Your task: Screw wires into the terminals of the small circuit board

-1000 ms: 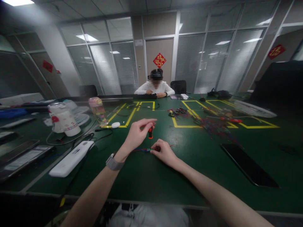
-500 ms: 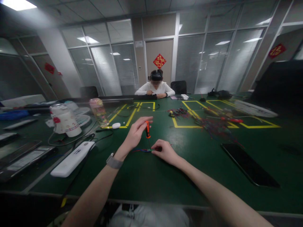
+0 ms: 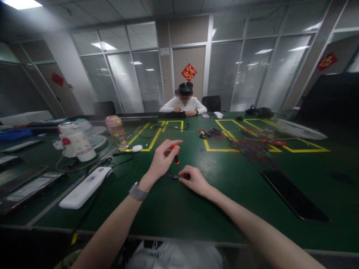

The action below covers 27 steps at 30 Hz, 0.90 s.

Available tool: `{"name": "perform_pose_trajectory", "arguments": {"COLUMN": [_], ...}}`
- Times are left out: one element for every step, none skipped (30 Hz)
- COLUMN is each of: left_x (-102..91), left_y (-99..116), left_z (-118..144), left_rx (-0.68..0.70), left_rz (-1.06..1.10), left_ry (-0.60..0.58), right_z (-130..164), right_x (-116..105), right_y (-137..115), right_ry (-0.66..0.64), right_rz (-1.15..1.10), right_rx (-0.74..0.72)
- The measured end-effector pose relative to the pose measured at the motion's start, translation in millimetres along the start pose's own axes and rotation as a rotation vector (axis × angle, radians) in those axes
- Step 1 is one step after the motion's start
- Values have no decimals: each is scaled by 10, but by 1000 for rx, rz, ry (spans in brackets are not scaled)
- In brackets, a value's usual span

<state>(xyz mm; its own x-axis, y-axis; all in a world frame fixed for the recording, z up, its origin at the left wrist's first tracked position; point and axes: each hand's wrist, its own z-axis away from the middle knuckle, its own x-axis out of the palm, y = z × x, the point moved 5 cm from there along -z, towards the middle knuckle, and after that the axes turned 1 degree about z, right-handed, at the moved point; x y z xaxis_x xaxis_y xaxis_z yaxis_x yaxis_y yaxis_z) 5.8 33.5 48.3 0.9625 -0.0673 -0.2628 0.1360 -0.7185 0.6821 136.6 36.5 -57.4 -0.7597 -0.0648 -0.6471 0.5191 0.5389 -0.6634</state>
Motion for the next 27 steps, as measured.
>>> {"name": "perform_pose_trajectory", "arguments": {"left_x": [21,42,59,71,75,72,63,52,39,29,20,11,1,-8,-18,-24,-27,-25,-17,-5,10,25,37,47,54,61,64], "left_y": [-1,-5,-13,-23,-35,-48,-61,-74,-86,-99,-112,-124,-133,-140,-144,-147,-148,-148,-148,-147,-145,-144,-144,-143,-141,-138,-130], "left_z": [2,3,2,-1,-3,-7,-11,-14,-18,-21,-24,-27,-29,-31,-32,-32,-32,-32,-32,-31,-29,-27,-24,-21,-18,-13,-9], "left_rx": [-6,-17,-33,-54,-75,-92,-104,-109,-111,-111,-109,-104,-95,-85,-76,-70,-69,-74,-84,-96,-109,-123,-133,-138,-135,-125,-109], "left_rz": [57,131,208,271,311,326,323,306,286,268,251,232,209,186,165,149,143,154,181,221,265,306,334,344,336,313,278], "left_ry": [-31,-62,-88,-104,-109,-105,-92,-78,-64,-52,-43,-32,-21,-9,3,9,8,-2,-20,-42,-62,-75,-77,-70,-59,-48,-36], "right_z": [0,0,-1,-2,-3,-5,-6,-7,-7,-7,-7,-8,-8,-8,-9,-10,-11,-12,-13,-14,-14,-14,-14,-14,-14,-14,-14], "right_x": [0,1,1,1,0,-2,-7,-14,-25,-37,-49,-60,-69,-75,-77,-78,-76,-74,-71,-69,-68,-68,-70,-72,-76,-80,-85], "right_y": [2,4,6,8,10,12,13,14,15,16,18,23,29,35,41,46,49,50,51,52,52,51,50,48,43,38,33], "right_ry": [1,1,-2,-6,-13,-22,-31,-39,-43,-46,-47,-47,-47,-49,-51,-52,-53,-55,-57,-59,-61,-63,-65,-66,-67,-68,-67], "right_rz": [-1,-1,-2,-2,-5,-9,-7,3,21,44,68,88,99,100,96,90,85,82,81,81,81,80,76,71,65,60,56], "right_rx": [3,5,6,7,8,8,6,2,-3,-6,-6,-2,5,13,21,26,27,26,25,23,22,21,21,22,20,16,13]}}
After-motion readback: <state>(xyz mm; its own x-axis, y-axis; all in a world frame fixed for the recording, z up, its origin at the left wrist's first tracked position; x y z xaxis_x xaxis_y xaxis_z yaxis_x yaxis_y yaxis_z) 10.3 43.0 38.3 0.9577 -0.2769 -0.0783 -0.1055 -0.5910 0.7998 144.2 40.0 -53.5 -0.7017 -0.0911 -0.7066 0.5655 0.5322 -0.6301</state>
